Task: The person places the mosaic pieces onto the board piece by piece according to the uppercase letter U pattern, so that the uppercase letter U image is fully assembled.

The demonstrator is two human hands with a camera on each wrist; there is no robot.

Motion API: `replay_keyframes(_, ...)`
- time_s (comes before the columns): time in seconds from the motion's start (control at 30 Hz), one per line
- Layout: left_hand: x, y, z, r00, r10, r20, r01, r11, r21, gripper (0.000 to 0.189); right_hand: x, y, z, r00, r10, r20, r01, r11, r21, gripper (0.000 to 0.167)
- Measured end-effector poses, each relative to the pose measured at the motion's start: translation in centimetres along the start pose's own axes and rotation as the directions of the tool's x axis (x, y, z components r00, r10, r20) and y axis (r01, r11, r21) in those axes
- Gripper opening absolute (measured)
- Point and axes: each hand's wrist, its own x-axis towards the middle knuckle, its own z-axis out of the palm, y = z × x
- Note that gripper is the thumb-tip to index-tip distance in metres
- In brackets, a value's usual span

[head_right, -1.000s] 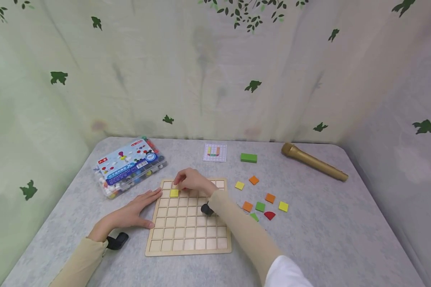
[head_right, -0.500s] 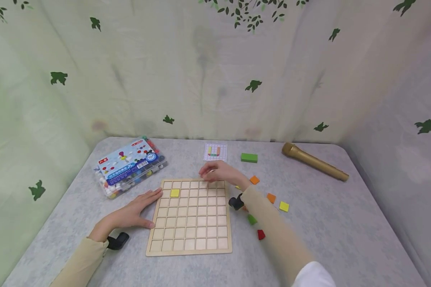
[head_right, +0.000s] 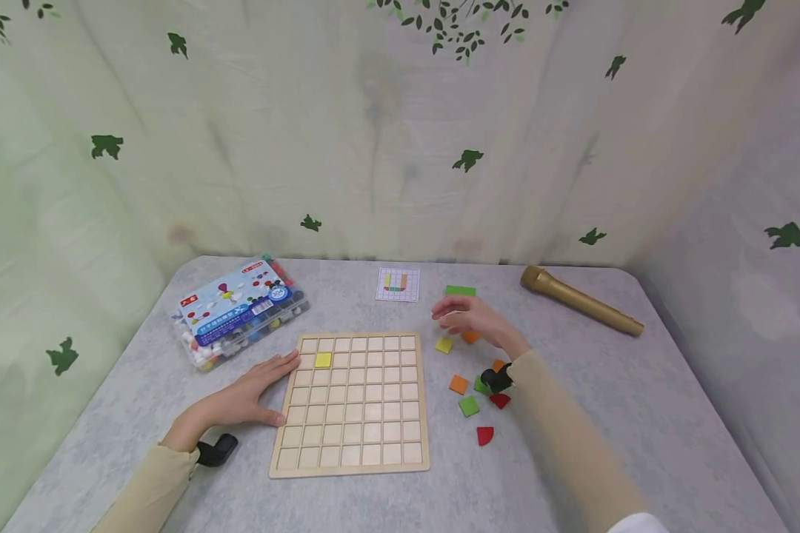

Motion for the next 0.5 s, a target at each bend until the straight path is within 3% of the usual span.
replay_keyframes(0.27,0.0,0.1,0.0,1.000,0.004,-0.002,-0.004,1.000,0.004,0.097,-1.4,1.4,-1.3,0.996,0.017,-0.090,-0.026,0.995,-0.098,0.038)
replay_keyframes(0.5,0.0,-0.2,0.1,1.000,0.003,-0.004,-0.003,1.000,0.003,0.097,-2.0,1.5,-0.8,0.996,-0.009,-0.091,-0.006,0.986,-0.165,0.031)
